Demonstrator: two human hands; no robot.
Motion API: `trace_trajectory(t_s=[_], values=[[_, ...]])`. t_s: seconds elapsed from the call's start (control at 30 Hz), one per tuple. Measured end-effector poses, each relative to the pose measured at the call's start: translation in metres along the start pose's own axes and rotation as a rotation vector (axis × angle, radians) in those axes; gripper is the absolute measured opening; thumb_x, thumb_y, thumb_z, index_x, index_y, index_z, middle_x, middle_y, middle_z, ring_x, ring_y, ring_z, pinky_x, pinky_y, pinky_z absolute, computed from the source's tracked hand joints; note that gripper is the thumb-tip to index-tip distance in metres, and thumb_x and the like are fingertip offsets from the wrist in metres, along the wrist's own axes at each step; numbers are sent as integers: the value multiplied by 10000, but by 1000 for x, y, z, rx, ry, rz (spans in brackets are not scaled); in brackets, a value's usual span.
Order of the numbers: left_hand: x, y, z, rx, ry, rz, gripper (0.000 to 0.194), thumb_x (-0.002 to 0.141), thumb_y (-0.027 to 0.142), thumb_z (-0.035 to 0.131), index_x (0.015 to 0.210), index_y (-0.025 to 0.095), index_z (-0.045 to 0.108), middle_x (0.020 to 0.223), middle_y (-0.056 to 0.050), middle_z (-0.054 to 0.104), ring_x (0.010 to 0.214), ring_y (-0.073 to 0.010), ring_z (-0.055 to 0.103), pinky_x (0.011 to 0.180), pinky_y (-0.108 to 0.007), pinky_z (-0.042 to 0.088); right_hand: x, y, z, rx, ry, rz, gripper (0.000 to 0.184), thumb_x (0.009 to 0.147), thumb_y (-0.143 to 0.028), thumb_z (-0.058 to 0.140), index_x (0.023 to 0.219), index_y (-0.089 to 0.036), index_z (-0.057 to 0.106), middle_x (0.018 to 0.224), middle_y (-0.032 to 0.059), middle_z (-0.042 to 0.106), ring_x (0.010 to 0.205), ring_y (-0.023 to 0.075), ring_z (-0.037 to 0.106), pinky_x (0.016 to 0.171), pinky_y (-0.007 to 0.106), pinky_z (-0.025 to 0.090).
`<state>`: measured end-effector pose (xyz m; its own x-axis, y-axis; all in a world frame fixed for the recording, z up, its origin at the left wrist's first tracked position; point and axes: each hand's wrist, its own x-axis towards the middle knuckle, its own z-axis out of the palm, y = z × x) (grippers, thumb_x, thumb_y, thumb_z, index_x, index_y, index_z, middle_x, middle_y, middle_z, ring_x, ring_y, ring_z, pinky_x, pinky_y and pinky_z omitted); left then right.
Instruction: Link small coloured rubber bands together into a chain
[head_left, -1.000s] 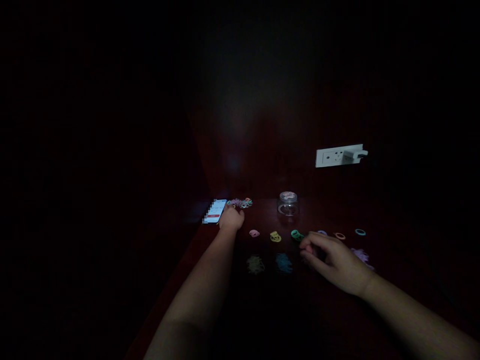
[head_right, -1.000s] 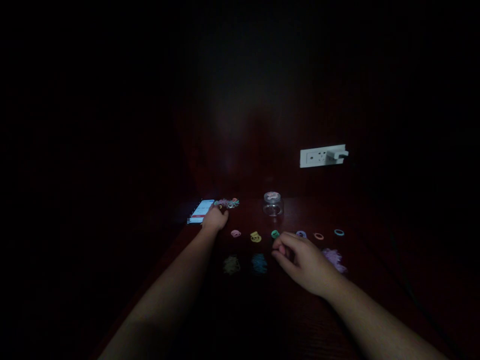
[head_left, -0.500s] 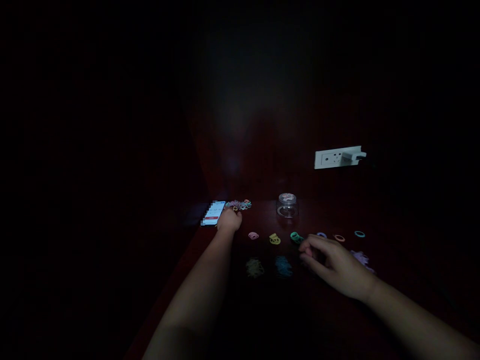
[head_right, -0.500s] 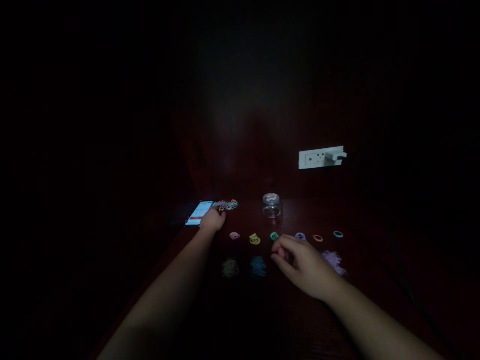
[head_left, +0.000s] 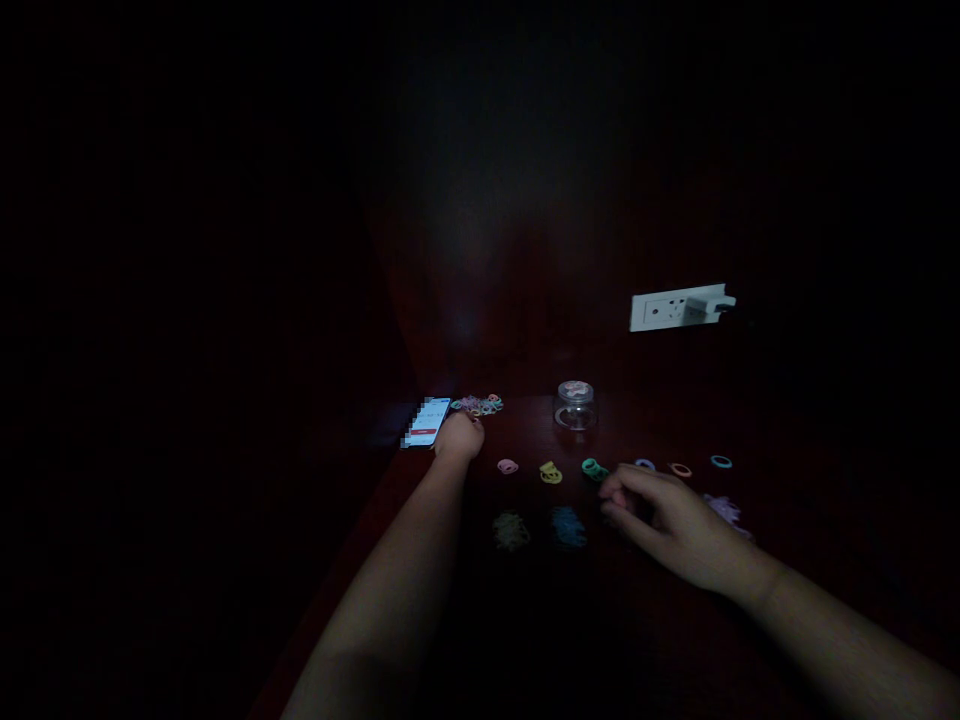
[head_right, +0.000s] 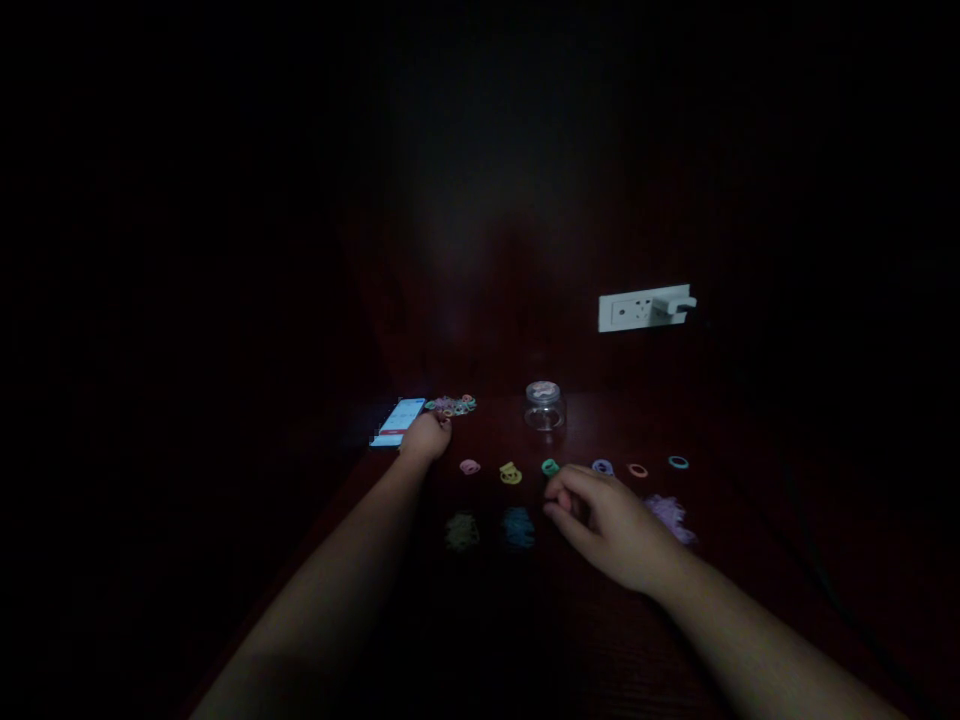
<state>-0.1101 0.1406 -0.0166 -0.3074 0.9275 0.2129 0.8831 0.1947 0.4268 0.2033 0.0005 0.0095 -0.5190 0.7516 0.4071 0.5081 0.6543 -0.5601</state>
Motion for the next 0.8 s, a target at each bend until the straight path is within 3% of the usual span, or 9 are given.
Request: trace_trajectory(t_s=[0.2, 0.47, 0.6, 0.8], values=[[0, -3, 0, -96, 25, 27, 246, 844, 285, 589, 1013, 164, 721, 1096, -182, 725, 1043, -333, 682, 895, -411, 508, 0, -1, -2, 6, -15, -3, 100, 922, -283, 533, 878, -210, 586, 751, 15, 593, 687, 162, 561, 649, 296, 454], [2, -10, 6, -353, 146, 107, 126, 884, 240, 585, 989, 199, 642, 1010, -69, 744, 912, -194, 700, 834, -293, 509, 0, 1, 0, 2, -20, 7, 96, 920, -272, 530, 869, -210, 582, 743, 9, 580, 677, 156, 544, 643, 293, 439], [5, -14, 11, -464, 147, 134, 177, 894, 283, 597, 1039, 183, 606, 911, -54, 743, 785, -167, 703, 740, -268, 520, 0, 1, -1, 3, -13, 8, 87, 915, -271, 539, 871, -210, 583, 750, 11, 578, 676, 155, 540, 639, 291, 437], [7, -17, 14, -537, 120, 177, 120, 869, 214, 608, 972, 163, 642, 868, -55, 729, 773, -163, 705, 754, -271, 535, 1, 1, 0, 15, -2, -13, 96, 918, -271, 538, 863, -208, 585, 758, 9, 571, 658, 143, 534, 614, 274, 429]])
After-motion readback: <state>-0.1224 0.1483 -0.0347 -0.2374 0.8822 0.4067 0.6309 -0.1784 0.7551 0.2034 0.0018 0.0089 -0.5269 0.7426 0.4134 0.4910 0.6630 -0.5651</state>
